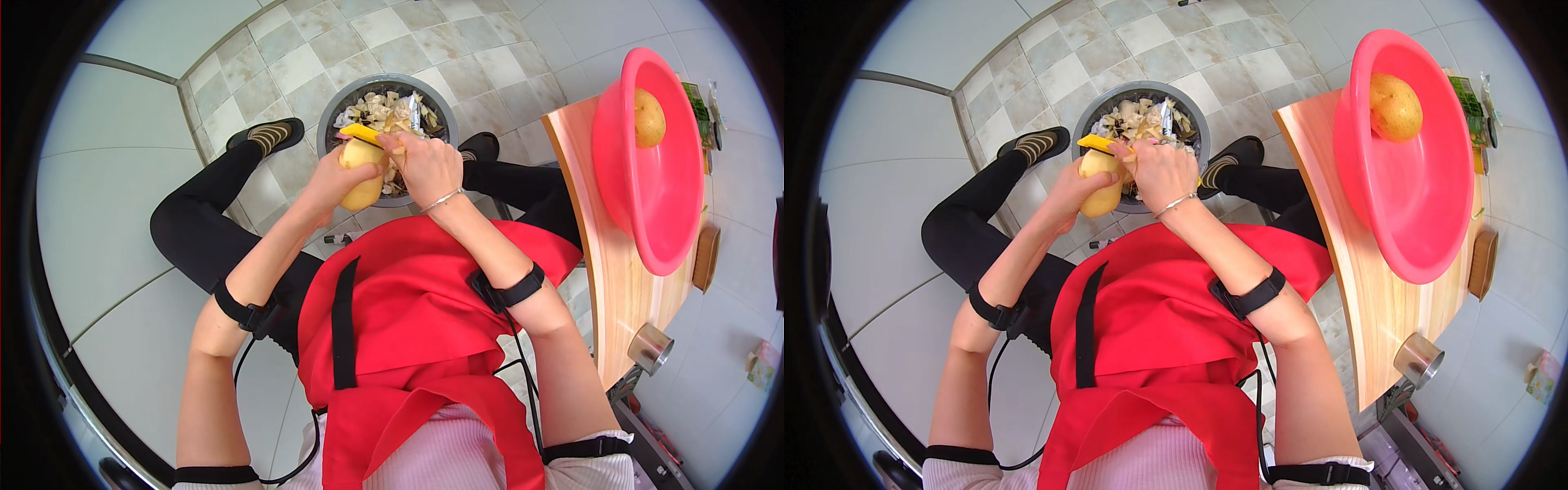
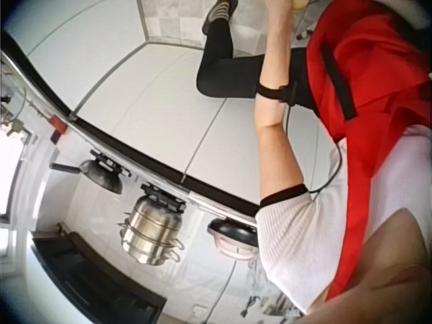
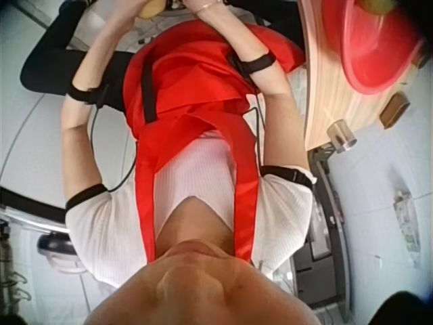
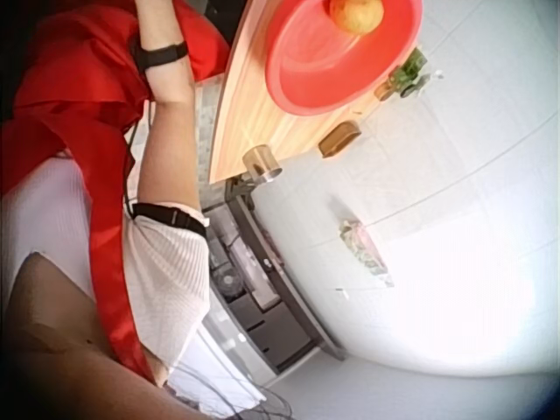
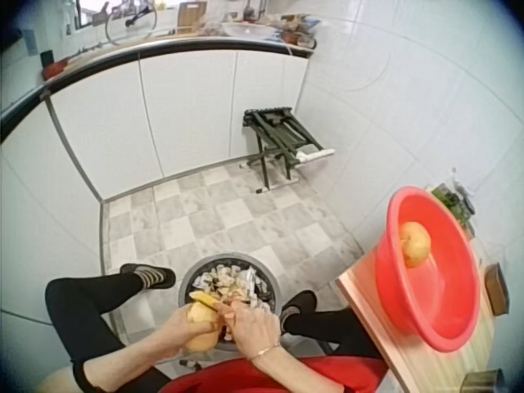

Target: The recorder takes potatoes from a bowl and peels them with a hand peeler over a trash bin.

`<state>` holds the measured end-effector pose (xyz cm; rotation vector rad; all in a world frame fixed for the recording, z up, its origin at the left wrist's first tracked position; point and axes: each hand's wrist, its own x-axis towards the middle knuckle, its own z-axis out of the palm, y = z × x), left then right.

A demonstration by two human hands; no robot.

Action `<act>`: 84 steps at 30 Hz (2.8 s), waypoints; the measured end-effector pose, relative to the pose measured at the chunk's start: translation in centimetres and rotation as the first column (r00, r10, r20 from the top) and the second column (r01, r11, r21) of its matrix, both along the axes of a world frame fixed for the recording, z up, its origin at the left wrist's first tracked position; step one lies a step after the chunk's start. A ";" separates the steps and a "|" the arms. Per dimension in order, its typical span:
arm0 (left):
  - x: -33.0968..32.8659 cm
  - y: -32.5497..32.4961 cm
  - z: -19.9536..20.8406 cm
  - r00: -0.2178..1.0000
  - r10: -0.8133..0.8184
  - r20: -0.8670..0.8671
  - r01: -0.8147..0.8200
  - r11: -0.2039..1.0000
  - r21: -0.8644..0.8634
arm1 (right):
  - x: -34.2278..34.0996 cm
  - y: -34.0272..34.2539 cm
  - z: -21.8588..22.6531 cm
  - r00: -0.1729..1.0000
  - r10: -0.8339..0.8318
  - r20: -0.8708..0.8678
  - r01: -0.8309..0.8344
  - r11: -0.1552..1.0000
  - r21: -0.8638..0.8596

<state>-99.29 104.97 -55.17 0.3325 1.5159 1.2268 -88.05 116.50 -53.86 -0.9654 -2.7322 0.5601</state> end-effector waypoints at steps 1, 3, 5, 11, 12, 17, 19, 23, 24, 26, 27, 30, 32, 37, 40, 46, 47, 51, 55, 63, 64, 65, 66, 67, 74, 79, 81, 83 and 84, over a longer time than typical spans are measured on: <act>0.1 0.0 0.0 1.000 -0.002 0.000 0.002 1.000 0.001 | -0.1 0.1 -0.2 1.000 -0.002 0.000 0.002 1.000 0.001; 0.3 0.1 0.1 0.999 0.044 0.029 -0.044 0.999 0.004 | -0.1 0.0 -0.9 0.999 0.004 -0.037 -0.003 1.000 0.007; 0.5 0.0 0.4 0.998 0.051 0.042 -0.051 0.999 0.002 | -0.1 -0.1 -0.5 1.000 0.004 -0.028 -0.004 1.000 0.001; -0.3 -0.5 -1.3 0.997 0.067 -0.047 -0.067 0.998 -0.001 | -1.2 -0.1 -0.8 1.000 0.005 0.014 -0.005 0.999 -0.052; -0.5 -0.6 -1.5 0.995 0.079 -0.066 -0.079 0.997 0.002 | -1.4 -0.1 -1.1 1.000 0.014 0.021 -0.013 0.999 -0.035; 1.2 0.6 1.6 0.944 -0.199 -0.263 0.205 0.979 -0.003 | -2.0 2.3 -4.6 0.965 -0.031 0.261 0.044 0.998 -0.042; 1.5 1.0 2.4 0.977 -0.130 -0.169 0.151 0.982 0.117 | -1.3 2.7 -5.2 0.963 0.013 0.270 -0.007 1.000 -0.022; -0.1 0.7 1.6 0.971 -0.121 -0.205 0.146 0.983 0.110 | -0.9 2.9 -3.6 0.962 -0.072 0.264 0.085 0.996 -0.035; -0.1 0.5 1.2 0.973 -0.108 -0.206 0.130 0.987 0.095 | -0.7 3.0 -3.3 0.966 -0.085 0.243 0.105 0.992 -0.069; 0.0 0.3 0.7 0.976 -0.094 -0.195 0.119 0.986 0.118 | 0.0 3.5 -3.3 0.981 -0.087 0.176 0.107 0.989 -0.104; 0.0 0.3 0.5 0.980 -0.078 -0.184 0.105 0.985 0.140 | 0.3 3.7 -3.4 0.990 -0.088 0.108 0.103 0.985 -0.139; 0.0 -0.3 -0.1 0.955 -0.086 -0.283 0.128 0.983 0.133 | 0.6 2.4 -0.6 0.996 -0.081 0.024 0.084 0.978 -0.189; 0.0 -0.2 -0.7 0.946 -0.082 -0.315 0.122 0.987 0.109 | 1.2 1.6 0.0 0.997 -0.076 -0.025 0.070 0.979 -0.192; 0.1 0.5 -1.0 0.967 -0.029 -0.254 0.054 0.994 0.092 | 1.9 0.2 0.0 0.995 0.081 -0.063 -0.077 0.995 0.060; 0.1 0.5 -0.7 0.971 -0.030 -0.238 0.047 0.997 0.066 | 1.5 0.2 -0.6 0.991 0.037 -0.129 -0.028 0.997 0.077; 1.8 -0.4 1.0 0.865 -0.195 -0.463 0.256 0.964 0.070 | 0.3 2.4 -2.1 0.992 -0.025 0.122 0.028 0.999 -0.020; 1.8 -0.1 1.3 0.864 -0.195 -0.463 0.255 0.964 0.070 | 0.5 2.8 -2.5 0.992 -0.025 0.122 0.027 0.999 -0.020; 1.3 0.0 1.4 0.939 -0.103 -0.327 0.172 0.967 0.187 | 1.1 3.7 -2.6 0.981 -0.096 0.166 0.113 0.988 -0.100; 0.5 -0.3 1.0 0.997 -0.039 -0.064 0.050 0.981 0.186 | 1.4 3.7 -2.5 0.990 -0.135 -0.031 0.122 0.954 -0.274; 0.2 -0.9 -0.3 0.958 -0.086 -0.273 0.142 0.971 0.191 | 0.2 1.8 0.4 0.921 -0.246 -0.301 -0.112 0.573 -0.812; 0.2 -0.8 -0.4 0.936 -0.115 -0.332 0.190 0.960 0.205 | 0.1 1.9 0.0 0.923 -0.187 -0.335 -0.170 0.585 -0.793; 0.3 -0.8 -0.4 0.936 -0.116 -0.333 0.193 0.959 0.207 | 0.0 1.9 -0.2 0.921 -0.126 -0.369 -0.228 0.593 -0.772; 0.5 -0.7 -0.3 0.942 -0.079 -0.327 0.165 0.955 0.246 | 0.0 1.9 -0.2 0.923 -0.127 -0.363 -0.214 0.614 -0.760; 0.6 -0.6 -0.3 0.947 -0.041 -0.319 0.136 0.949 0.283 | 0.0 2.1 -0.4 0.923 -0.127 -0.364 -0.214 0.615 -0.759; -0.2 -0.5 0.4 0.994 0.090 -0.061 -0.078 0.982 0.173 | -0.1 2.7 -1.2 0.900 -0.207 -0.384 -0.033 0.844 -0.535; -0.3 -0.2 0.5 0.990 0.116 0.084 -0.132 0.968 0.212 | 0.3 2.2 -0.4 0.980 -0.155 -0.128 0.067 0.852 -0.520; -0.3 -0.3 0.1 0.988 0.137 0.073 -0.148 0.971 0.186 | 0.2 0.5 0.8 0.981 -0.093 -0.170 0.015 0.912 -0.409; -0.3 -0.2 0.0 0.986 0.151 0.065 -0.160 0.973 0.165 | 0.2 -0.3 0.6 0.972 0.009 -0.233 -0.065 0.971 -0.232; -0.3 -0.1 0.1 0.986 0.141 0.088 -0.153 0.978 0.143 | 0.1 -0.4 0.6 0.986 0.018 -0.164 -0.049 0.982 -0.183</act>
